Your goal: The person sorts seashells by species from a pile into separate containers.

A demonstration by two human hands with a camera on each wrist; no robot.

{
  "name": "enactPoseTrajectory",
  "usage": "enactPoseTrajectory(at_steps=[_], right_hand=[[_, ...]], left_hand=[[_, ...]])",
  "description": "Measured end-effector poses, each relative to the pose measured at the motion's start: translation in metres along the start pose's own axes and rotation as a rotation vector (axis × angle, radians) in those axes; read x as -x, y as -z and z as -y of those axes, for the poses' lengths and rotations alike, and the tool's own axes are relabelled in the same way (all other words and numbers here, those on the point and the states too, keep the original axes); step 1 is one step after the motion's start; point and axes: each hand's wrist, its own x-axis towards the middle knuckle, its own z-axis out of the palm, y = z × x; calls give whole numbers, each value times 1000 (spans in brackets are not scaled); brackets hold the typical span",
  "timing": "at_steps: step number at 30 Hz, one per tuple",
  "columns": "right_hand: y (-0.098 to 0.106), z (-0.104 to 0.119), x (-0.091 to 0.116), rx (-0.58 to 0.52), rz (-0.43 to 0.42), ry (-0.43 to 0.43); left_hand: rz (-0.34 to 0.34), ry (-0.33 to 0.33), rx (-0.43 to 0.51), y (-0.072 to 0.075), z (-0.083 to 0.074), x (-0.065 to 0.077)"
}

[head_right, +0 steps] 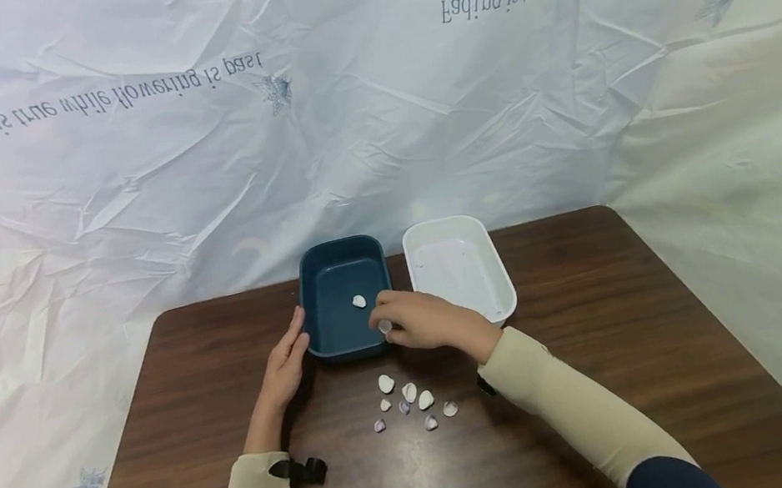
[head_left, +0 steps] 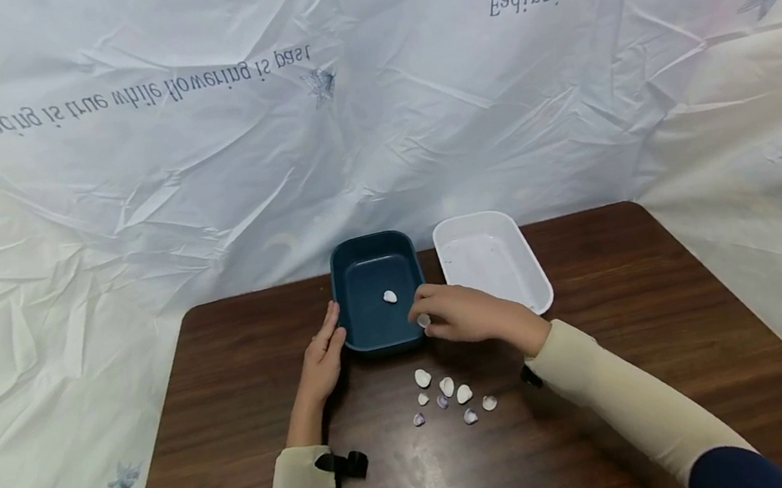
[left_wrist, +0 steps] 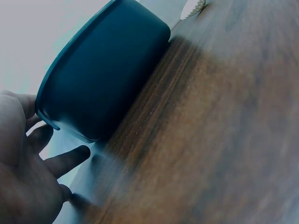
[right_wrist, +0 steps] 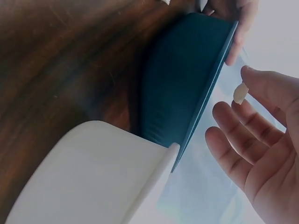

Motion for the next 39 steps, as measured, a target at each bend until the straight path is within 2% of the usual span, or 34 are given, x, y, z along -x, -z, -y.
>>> enactPoseTrajectory(at_steps=[16,23,39], right_hand=[[0,-7,-41,25,53,-57],[-2,-12,-58,36,63,-52],[-17,-18,-93,58,89,-100]], left_hand=[[-10,0,-8,-1,-3,-1],[-17,3,-8,0,-3,0],[-8,14,-7,2,-4,0]])
